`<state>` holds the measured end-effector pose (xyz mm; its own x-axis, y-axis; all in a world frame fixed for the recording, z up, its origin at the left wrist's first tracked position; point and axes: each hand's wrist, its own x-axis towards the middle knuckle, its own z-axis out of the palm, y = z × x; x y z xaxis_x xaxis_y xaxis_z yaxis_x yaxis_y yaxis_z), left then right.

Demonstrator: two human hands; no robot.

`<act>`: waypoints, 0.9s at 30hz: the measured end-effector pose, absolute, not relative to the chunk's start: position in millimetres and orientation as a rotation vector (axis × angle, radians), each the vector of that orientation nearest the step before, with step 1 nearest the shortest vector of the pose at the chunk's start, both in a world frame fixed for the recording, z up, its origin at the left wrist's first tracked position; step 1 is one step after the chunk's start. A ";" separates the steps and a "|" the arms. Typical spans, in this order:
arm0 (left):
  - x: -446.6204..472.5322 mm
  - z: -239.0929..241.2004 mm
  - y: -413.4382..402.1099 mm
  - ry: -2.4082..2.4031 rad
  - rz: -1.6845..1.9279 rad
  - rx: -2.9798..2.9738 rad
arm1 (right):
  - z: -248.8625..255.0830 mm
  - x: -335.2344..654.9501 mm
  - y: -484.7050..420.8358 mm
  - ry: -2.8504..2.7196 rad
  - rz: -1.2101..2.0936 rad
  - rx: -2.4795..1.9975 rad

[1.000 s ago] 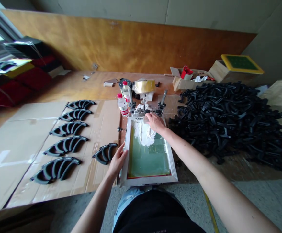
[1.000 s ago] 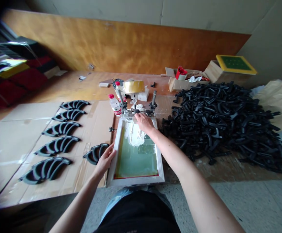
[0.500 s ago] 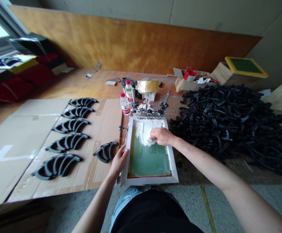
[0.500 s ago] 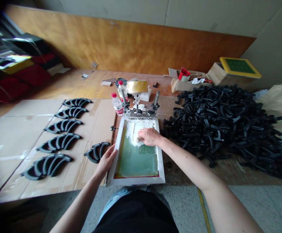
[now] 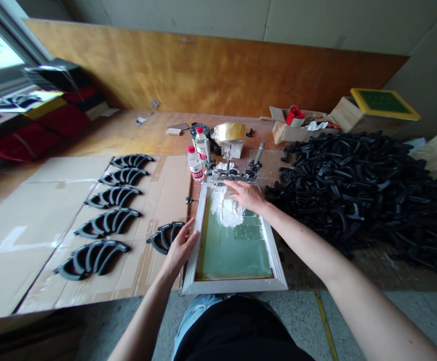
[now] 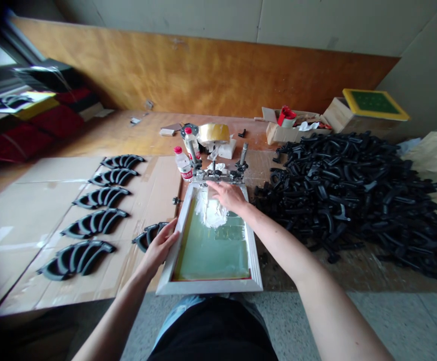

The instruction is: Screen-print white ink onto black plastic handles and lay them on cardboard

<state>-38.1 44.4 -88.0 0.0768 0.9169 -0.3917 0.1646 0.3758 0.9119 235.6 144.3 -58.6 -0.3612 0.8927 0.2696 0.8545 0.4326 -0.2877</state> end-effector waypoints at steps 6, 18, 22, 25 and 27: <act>-33.7 -26.5 63.6 1.309 0.931 1.043 | -50.0 300.2 182.2 -1.794 0.163 -1.696; 25.9 -41.9 80.1 1.153 1.146 0.675 | -140.9 260.9 73.7 -2.079 0.318 -1.672; 41.7 -92.6 29.7 1.112 0.678 0.530 | -119.4 218.9 39.8 -2.174 0.167 -1.527; 29.1 -117.3 7.2 1.181 0.708 0.473 | -115.8 202.9 18.7 -2.412 0.189 -1.208; 0.2 -131.6 3.0 1.295 0.755 0.484 | -121.5 217.0 20.8 -2.383 0.242 -1.237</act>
